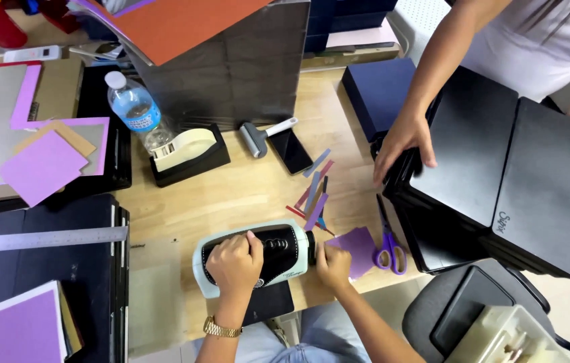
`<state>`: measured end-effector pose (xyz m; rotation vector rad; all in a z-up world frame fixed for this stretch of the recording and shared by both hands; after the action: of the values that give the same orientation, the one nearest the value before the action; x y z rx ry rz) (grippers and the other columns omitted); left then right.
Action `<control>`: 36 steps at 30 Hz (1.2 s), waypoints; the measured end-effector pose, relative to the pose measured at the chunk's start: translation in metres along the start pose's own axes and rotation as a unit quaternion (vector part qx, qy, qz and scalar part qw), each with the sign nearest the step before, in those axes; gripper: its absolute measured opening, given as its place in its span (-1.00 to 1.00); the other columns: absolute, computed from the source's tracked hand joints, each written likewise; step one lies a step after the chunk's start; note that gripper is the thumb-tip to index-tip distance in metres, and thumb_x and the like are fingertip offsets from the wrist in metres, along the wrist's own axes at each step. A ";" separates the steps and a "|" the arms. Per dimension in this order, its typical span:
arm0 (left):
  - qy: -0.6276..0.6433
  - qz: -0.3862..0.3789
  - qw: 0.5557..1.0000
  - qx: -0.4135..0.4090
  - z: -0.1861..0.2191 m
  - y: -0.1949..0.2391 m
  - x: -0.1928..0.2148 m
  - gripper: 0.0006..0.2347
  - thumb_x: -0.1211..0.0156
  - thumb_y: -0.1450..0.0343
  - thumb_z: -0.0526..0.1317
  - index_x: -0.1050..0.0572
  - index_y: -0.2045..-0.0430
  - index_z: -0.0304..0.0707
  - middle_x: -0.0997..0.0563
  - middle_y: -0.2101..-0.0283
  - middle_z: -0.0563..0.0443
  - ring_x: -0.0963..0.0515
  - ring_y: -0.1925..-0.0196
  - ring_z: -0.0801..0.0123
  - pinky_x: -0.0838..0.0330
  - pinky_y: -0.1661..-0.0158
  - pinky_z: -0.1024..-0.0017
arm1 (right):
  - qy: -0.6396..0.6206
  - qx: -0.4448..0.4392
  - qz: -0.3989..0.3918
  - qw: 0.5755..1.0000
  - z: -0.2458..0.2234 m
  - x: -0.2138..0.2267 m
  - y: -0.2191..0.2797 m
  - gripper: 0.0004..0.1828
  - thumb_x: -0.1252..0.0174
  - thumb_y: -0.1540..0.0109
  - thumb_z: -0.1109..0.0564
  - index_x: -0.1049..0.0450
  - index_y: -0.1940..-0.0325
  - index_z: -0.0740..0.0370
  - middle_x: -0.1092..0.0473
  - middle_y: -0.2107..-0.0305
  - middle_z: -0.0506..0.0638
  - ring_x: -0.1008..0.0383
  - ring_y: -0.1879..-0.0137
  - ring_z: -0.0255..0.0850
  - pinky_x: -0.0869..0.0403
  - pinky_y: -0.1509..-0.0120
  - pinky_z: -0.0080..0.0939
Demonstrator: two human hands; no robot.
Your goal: Using a manual embossing machine to create textured patterns on sheets of paper.
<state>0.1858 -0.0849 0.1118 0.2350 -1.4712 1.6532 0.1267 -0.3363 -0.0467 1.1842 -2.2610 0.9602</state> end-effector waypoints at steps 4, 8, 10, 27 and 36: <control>0.048 -0.004 0.999 -0.004 0.000 0.000 -0.005 -0.61 -0.12 -0.42 -0.31 -0.22 0.90 -0.16 -0.25 0.80 0.08 -0.24 0.75 0.23 -0.12 0.64 0.31 | -0.098 0.133 0.075 0.983 -0.075 0.071 -0.012 -0.45 0.12 -0.33 0.27 -0.01 0.76 0.16 0.03 0.83 -0.08 0.07 0.70 -0.22 0.08 0.51 -0.13; 0.055 -0.016 0.998 0.004 -0.002 0.008 -0.006 -0.60 -0.13 -0.40 -0.29 -0.19 0.91 -0.15 -0.23 0.81 0.08 -0.20 0.77 0.23 -0.06 0.66 0.30 | -0.111 0.191 0.144 0.965 -0.111 0.087 -0.065 -0.50 0.19 -0.37 0.26 -0.24 0.69 0.21 -0.20 0.76 -0.03 -0.18 0.65 -0.15 -0.11 0.48 -0.11; 0.054 -0.015 0.998 0.008 -0.002 0.000 -0.003 -0.60 -0.13 -0.40 -0.29 -0.18 0.91 -0.14 -0.22 0.81 0.09 -0.19 0.77 0.23 -0.05 0.66 0.30 | -0.125 0.174 0.152 0.965 -0.099 0.067 -0.099 -0.50 0.20 -0.39 0.25 -0.26 0.67 0.22 -0.23 0.75 -0.04 -0.23 0.63 -0.16 -0.16 0.46 -0.13; 0.055 -0.003 0.998 -0.019 0.000 0.001 0.005 -0.62 -0.05 -0.38 -0.27 -0.31 0.98 -0.05 -0.19 0.87 0.20 -0.29 0.81 0.44 -0.25 0.63 0.62 | 0.030 -0.047 -0.026 0.998 0.038 -0.017 0.021 -0.46 -0.12 -0.24 0.13 -0.20 0.84 0.20 -0.18 0.91 0.14 -0.26 0.71 0.13 -0.18 0.56 -0.12; 0.077 0.029 0.996 -0.041 0.005 0.016 0.010 -0.68 0.01 -0.41 -0.22 -0.43 0.86 -0.06 -0.21 0.82 0.20 -0.31 0.75 0.45 -0.31 0.56 0.59 | 0.060 -0.123 -0.106 0.985 0.037 -0.029 0.029 -0.61 -0.06 -0.30 0.01 -0.48 0.62 0.06 -0.45 0.70 0.05 -0.50 0.44 0.13 -0.45 0.32 -0.08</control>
<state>0.1666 -0.0831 0.1081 0.0196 -1.4369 1.6145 0.1176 -0.3362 -0.1011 1.1930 -2.0406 0.6338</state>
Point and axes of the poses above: each hand's wrist, its own y-axis away from the middle knuckle, its own x-axis out of the back of the hand, z = x × y, the point moved 9 cm from there along -y, towards the middle knuckle
